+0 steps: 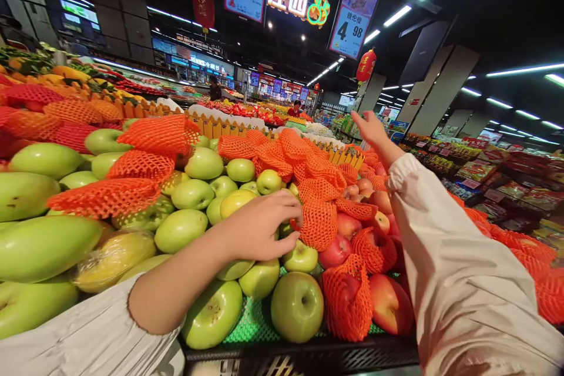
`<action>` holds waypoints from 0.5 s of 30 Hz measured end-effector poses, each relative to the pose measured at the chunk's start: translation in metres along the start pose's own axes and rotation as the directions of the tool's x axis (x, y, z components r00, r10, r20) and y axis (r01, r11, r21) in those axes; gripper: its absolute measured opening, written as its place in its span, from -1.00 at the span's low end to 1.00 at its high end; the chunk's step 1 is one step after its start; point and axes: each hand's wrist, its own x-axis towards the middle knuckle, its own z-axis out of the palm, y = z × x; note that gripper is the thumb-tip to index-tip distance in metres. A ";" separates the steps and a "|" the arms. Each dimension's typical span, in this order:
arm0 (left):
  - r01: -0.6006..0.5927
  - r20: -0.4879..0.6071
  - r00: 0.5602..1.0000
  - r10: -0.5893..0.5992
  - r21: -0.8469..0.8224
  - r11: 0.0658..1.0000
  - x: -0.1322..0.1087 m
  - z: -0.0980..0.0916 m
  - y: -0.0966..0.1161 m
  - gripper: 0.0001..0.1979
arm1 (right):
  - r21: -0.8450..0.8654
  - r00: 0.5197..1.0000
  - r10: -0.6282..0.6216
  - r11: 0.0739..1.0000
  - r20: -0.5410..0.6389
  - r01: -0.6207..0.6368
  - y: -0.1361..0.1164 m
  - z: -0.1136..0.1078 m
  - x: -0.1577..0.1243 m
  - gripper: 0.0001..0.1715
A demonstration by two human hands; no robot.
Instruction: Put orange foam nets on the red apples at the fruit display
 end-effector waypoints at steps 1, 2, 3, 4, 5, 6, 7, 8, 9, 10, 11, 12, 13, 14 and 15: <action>-0.003 0.007 1.000 0.003 0.005 1.000 0.000 0.000 -0.001 -0.80 | 0.047 0.995 -0.102 0.994 -0.017 0.103 -0.013 -0.018 -0.011 -0.24; -0.003 0.013 1.000 0.003 0.011 1.000 0.000 0.000 -0.001 -0.80 | 0.086 0.973 -0.231 0.969 -0.019 0.232 -0.027 -0.035 -0.028 -0.33; -0.001 0.022 1.000 0.001 0.017 1.000 0.000 0.000 -0.001 -0.79 | 0.105 0.932 -0.362 0.929 0.038 0.356 -0.041 -0.053 -0.052 -0.40; 0.003 0.030 1.000 -0.004 0.023 1.000 0.001 0.000 -0.002 -0.78 | 0.124 0.875 -0.467 0.883 0.123 0.454 -0.053 -0.068 -0.081 -0.45; 0.007 0.038 0.999 -0.008 0.027 1.000 0.001 0.000 -0.002 -0.77 | 0.140 0.808 -0.538 0.843 0.238 0.520 -0.063 -0.081 -0.112 -0.49; 0.011 0.044 0.999 -0.012 0.030 0.999 0.001 0.000 -0.003 -0.77 | 0.147 0.731 -0.578 0.810 0.363 0.568 -0.069 -0.090 -0.144 -0.51; 0.014 0.049 0.999 -0.015 0.031 0.999 0.002 0.000 -0.003 -0.77 | 0.136 0.656 -0.586 0.786 0.476 0.604 -0.073 -0.095 -0.173 -0.53; 0.016 0.053 0.998 -0.017 0.030 0.999 0.002 0.001 -0.004 -0.78 | 0.089 0.623 -0.557 0.780 0.549 0.619 -0.072 -0.096 -0.197 -0.53; 0.016 0.057 0.998 -0.017 0.030 0.999 0.003 0.001 -0.004 -0.79 | 0.021 0.634 -0.514 0.786 0.578 0.617 -0.070 -0.092 -0.217 -0.54; 0.016 0.059 0.998 -0.018 0.032 0.999 0.003 0.001 -0.005 -0.80 | -0.042 0.669 -0.470 0.800 0.577 0.598 -0.065 -0.084 -0.230 -0.53; 0.017 0.061 0.998 -0.019 0.038 0.999 0.003 0.001 -0.005 -0.82 | -0.096 0.717 -0.422 0.823 0.555 0.559 -0.059 -0.074 -0.239 -0.49; 0.018 0.060 0.998 -0.021 0.046 0.999 0.004 0.001 -0.005 -0.83 | -0.134 0.766 -0.379 0.849 0.519 0.511 -0.053 -0.061 -0.242 -0.42; 0.018 0.056 0.998 -0.021 0.052 0.998 0.004 0.001 -0.005 -0.84 | -0.153 0.807 -0.334 0.877 0.487 0.455 -0.048 -0.046 -0.242 -0.33; 0.017 0.049 0.999 -0.020 0.058 0.998 0.004 0.001 -0.005 -0.85 | -0.154 0.835 -0.286 0.905 0.470 0.397 -0.045 -0.031 -0.240 -0.24; 0.017 0.039 0.999 -0.019 0.060 0.998 0.004 0.001 -0.005 -0.86 | -0.136 0.849 -0.240 0.931 0.470 0.339 -0.042 -0.016 -0.236 -0.17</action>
